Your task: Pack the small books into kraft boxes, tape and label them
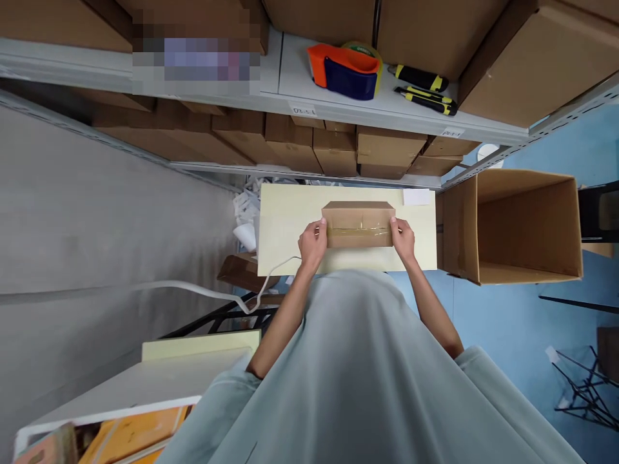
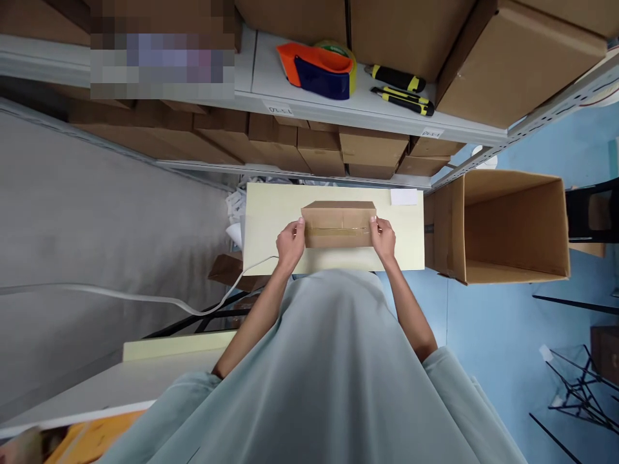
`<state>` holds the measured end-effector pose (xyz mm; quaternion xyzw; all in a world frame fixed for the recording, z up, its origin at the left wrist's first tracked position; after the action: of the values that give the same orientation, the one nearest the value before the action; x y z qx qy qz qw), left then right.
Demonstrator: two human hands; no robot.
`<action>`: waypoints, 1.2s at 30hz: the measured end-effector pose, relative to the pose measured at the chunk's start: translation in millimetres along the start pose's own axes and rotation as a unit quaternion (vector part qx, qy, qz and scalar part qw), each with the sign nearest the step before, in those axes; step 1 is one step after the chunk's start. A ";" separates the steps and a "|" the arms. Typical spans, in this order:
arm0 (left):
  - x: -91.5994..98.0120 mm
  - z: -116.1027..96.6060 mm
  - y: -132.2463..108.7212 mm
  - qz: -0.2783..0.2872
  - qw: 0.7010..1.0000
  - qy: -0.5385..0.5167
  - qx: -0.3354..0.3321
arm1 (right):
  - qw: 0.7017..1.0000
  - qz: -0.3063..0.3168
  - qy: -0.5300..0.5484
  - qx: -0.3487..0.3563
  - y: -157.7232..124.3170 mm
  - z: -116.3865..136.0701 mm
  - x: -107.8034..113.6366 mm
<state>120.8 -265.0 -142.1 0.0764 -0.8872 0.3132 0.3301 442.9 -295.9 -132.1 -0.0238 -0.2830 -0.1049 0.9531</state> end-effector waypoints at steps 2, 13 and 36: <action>-3.2 2.4 0.6 0.007 1.000 -0.014 0.002 | 1.000 -0.007 0.016 -0.007 -0.2 -3.0 1.6; -56.3 71.6 7.6 0.114 0.986 -0.038 0.113 | 0.990 0.051 0.039 -0.125 -60.2 -76.0 -39.1; -69.4 74.6 10.6 0.077 0.983 -0.084 0.143 | 0.970 0.173 0.138 -0.105 -79.8 -120.5 -63.1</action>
<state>130.5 -306.8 -235.2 0.0806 -0.8608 0.4541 0.2154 438.7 -374.7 -268.7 -0.1578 -0.1282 0.0304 0.9786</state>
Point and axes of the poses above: each hand's wrist, its own y-axis towards the middle knuckle, its own x-axis out of the back of the hand, z = x × y, the point moved 7 cm from there along y, towards the middle knuckle, and after that the axes turned 15 degrees about x, right-handed, at the moved point
